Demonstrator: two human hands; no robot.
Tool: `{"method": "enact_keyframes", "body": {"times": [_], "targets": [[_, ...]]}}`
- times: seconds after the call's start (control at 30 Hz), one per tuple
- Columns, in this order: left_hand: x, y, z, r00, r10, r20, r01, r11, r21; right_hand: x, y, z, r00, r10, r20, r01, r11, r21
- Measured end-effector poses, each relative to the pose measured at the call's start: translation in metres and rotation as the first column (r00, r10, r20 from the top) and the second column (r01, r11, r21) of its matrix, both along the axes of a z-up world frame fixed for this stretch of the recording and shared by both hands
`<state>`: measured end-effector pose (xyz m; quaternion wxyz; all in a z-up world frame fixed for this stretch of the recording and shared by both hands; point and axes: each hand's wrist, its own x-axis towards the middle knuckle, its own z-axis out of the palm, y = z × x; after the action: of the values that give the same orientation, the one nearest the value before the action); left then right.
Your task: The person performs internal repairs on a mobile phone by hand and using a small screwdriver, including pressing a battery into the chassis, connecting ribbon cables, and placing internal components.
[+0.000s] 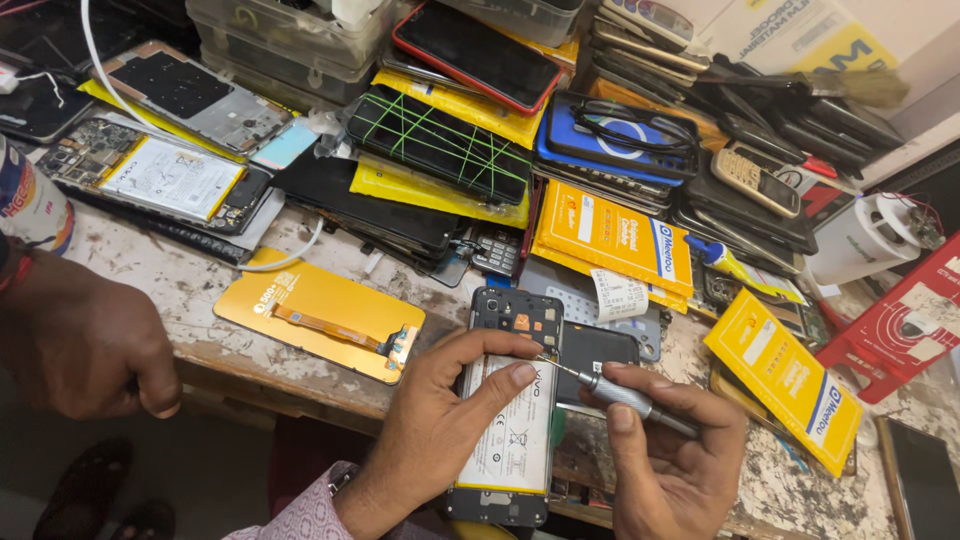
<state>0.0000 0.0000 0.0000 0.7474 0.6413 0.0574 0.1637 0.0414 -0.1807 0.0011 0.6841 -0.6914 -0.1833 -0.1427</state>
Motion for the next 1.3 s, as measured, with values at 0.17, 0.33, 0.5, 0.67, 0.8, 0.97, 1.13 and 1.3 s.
{"method": "enact_keyframes", "body": {"times": [0.17, 0.33, 0.5, 0.67, 0.8, 0.97, 1.13, 1.3], "targets": [[-0.001, 0.001, -0.001, 1.000, -0.002, 0.001, 0.002, 1.000, 0.029, -0.002, 0.001, -0.004, 1.000, 0.007, -0.005, -0.007, 1.000, 0.009], [0.000, 0.000, -0.001, 1.000, 0.006, -0.022, -0.006, 1.000, 0.017, -0.006, 0.003, -0.006, 0.999, -0.040, -0.001, 0.040, 0.999, -0.010], [0.001, -0.001, -0.002, 0.999, 0.015, -0.046, -0.013, 0.999, 0.037, -0.007, 0.000, -0.005, 0.999, -0.029, 0.047, 0.029, 0.999, -0.017], [0.000, -0.001, -0.001, 0.999, 0.026, 0.019, -0.028, 0.993, 0.113, -0.007, 0.000, -0.005, 0.998, 0.014, 0.061, -0.013, 1.000, -0.022], [0.000, 0.000, 0.002, 0.997, 0.013, -0.074, -0.006, 0.996, 0.093, -0.009, 0.003, -0.009, 1.000, 0.020, -0.009, -0.020, 0.999, 0.041], [-0.001, 0.000, 0.003, 1.000, 0.013, -0.003, -0.013, 0.991, 0.133, -0.007, 0.001, -0.010, 0.999, 0.036, 0.010, -0.037, 0.998, 0.049], [-0.001, 0.000, 0.002, 1.000, 0.011, 0.004, -0.012, 0.987, 0.158, -0.003, -0.001, -0.004, 0.991, 0.066, 0.117, -0.065, 0.998, -0.004], [-0.001, 0.000, 0.003, 1.000, 0.015, 0.010, -0.017, 0.982, 0.187, -0.002, 0.000, 0.002, 0.985, 0.118, 0.126, -0.114, 0.993, -0.041]]}}
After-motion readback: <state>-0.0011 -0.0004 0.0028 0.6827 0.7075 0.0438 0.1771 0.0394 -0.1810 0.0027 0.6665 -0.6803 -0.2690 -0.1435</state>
